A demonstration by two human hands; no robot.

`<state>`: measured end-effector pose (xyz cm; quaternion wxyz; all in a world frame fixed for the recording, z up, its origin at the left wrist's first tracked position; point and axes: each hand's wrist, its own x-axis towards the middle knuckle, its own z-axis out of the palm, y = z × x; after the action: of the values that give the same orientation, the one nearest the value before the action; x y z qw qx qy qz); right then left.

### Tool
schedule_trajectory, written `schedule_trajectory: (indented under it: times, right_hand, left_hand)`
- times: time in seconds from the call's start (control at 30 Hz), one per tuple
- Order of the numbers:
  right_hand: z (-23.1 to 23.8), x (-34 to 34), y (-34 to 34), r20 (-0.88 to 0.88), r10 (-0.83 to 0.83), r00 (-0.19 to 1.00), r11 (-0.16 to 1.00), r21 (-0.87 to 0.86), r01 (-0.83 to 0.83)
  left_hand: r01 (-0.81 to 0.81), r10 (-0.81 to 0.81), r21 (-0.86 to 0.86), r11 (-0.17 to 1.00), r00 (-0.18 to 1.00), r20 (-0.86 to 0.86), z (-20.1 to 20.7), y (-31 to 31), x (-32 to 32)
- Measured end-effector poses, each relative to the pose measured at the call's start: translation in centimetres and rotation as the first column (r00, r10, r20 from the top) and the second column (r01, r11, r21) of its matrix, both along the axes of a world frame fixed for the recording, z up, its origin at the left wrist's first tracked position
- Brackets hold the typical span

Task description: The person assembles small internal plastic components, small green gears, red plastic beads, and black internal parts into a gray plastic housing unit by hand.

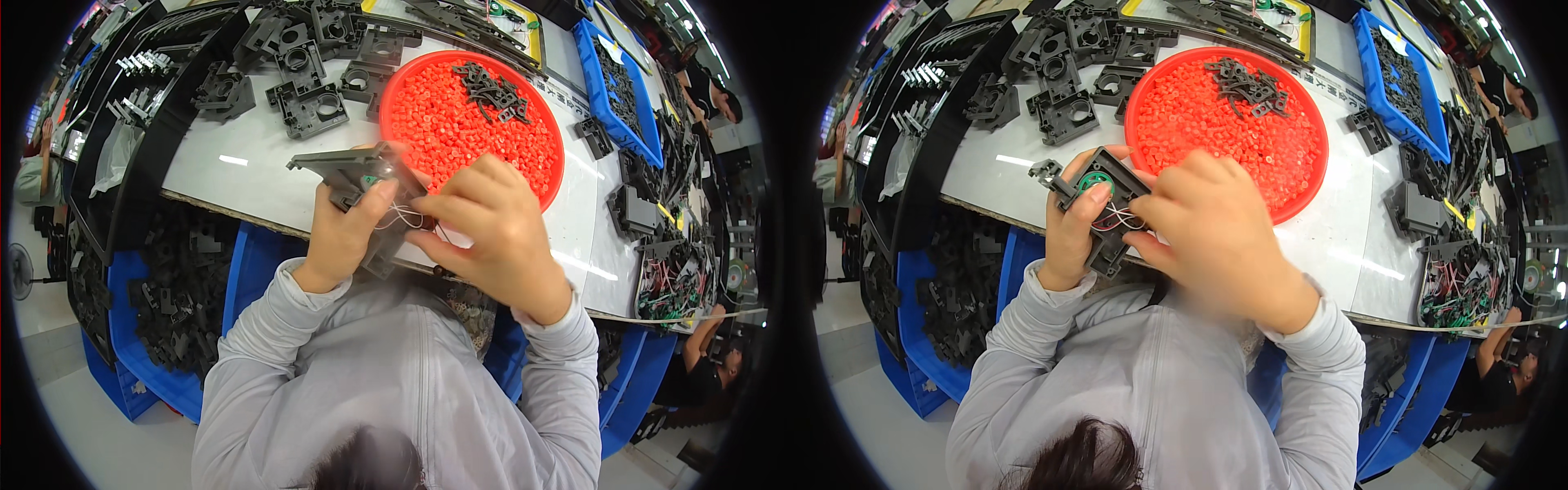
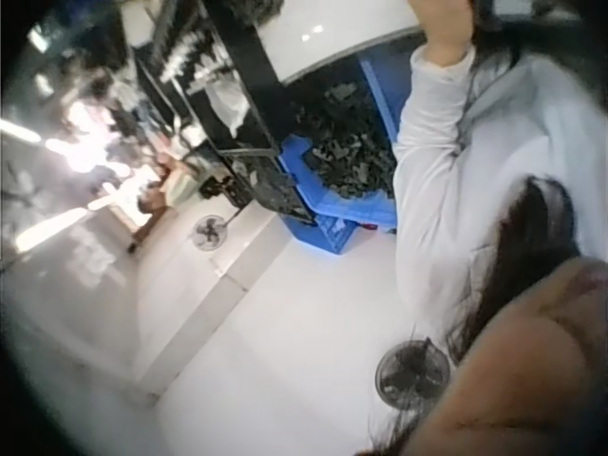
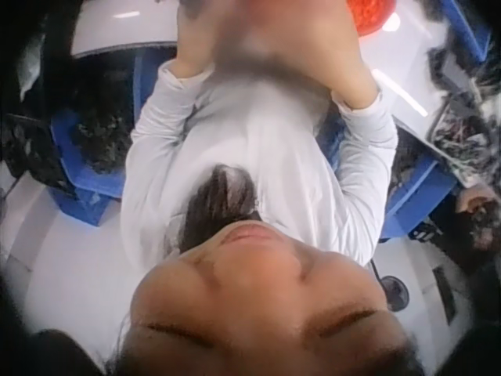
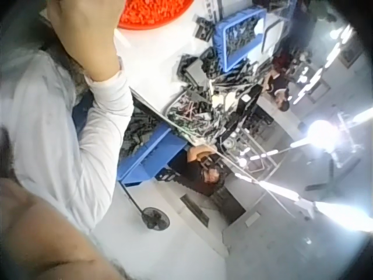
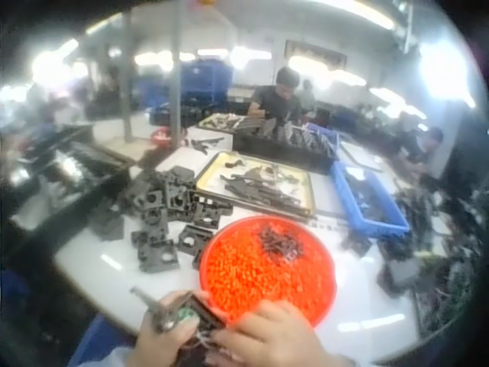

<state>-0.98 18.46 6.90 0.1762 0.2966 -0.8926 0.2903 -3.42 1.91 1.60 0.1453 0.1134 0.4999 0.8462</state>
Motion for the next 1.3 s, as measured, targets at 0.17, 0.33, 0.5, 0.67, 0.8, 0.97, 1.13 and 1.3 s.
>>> schedule_trajectory:
  times: [0.17, 0.33, 0.5, 0.67, 0.8, 0.97, 1.13, 1.3]
  right_hand:
    - [-1.1, 0.4, -1.2, -0.215, 0.002, 0.977, 0.987, 0.16, 0.033]
    - [-2.9, -0.1, -2.3, -0.235, 0.054, 0.97, 0.997, 0.074, -0.037]
    - [-2.8, 0.1, -1.9, -0.168, 0.062, 0.984, 0.996, 0.071, -0.051]
    - [-1.5, 1.8, 1.4, -0.147, -0.093, 0.985, 0.989, -0.125, 0.075]
    - [-3.7, 5.6, 2.9, 0.249, -0.253, 0.935, 0.808, -0.478, 0.346]
    - [-5.1, 6.7, 2.0, 0.726, 0.217, 0.653, 0.377, -0.679, 0.63]
    - [-5.8, 5.8, 0.9, 0.686, 0.404, 0.605, 0.316, -0.726, 0.611]
    - [-7.4, 5.6, 0.6, 0.544, 0.615, 0.571, 0.182, -0.802, 0.569]
  left_hand:
    - [-0.023, 0.023, -0.013, 1.0, 1.0, -0.02, -0.1, -0.1, -0.1]
    - [-0.086, 0.087, 0.019, 0.996, 0.993, -0.078, 0.0, 0.3, 0.0]
    - [-0.086, 0.087, 0.015, 0.996, 0.994, -0.063, -0.4, 0.1, 0.0]
    - [-0.153, 0.153, 0.025, 0.988, 0.988, -0.018, -0.2, 0.1, -0.4]
    - [-0.216, 0.216, 0.021, 0.976, 0.976, -0.005, -0.1, 0.4, -0.6]
    - [-0.214, 0.215, 0.035, 0.976, 0.976, -0.025, 0.2, 1.0, -0.3]
    - [-0.232, 0.239, 0.145, 0.962, 0.97, -0.034, 0.4, 1.4, 0.1]
    - [-0.239, 0.246, 0.133, 0.962, 0.969, -0.039, 0.4, 1.4, 0.5]
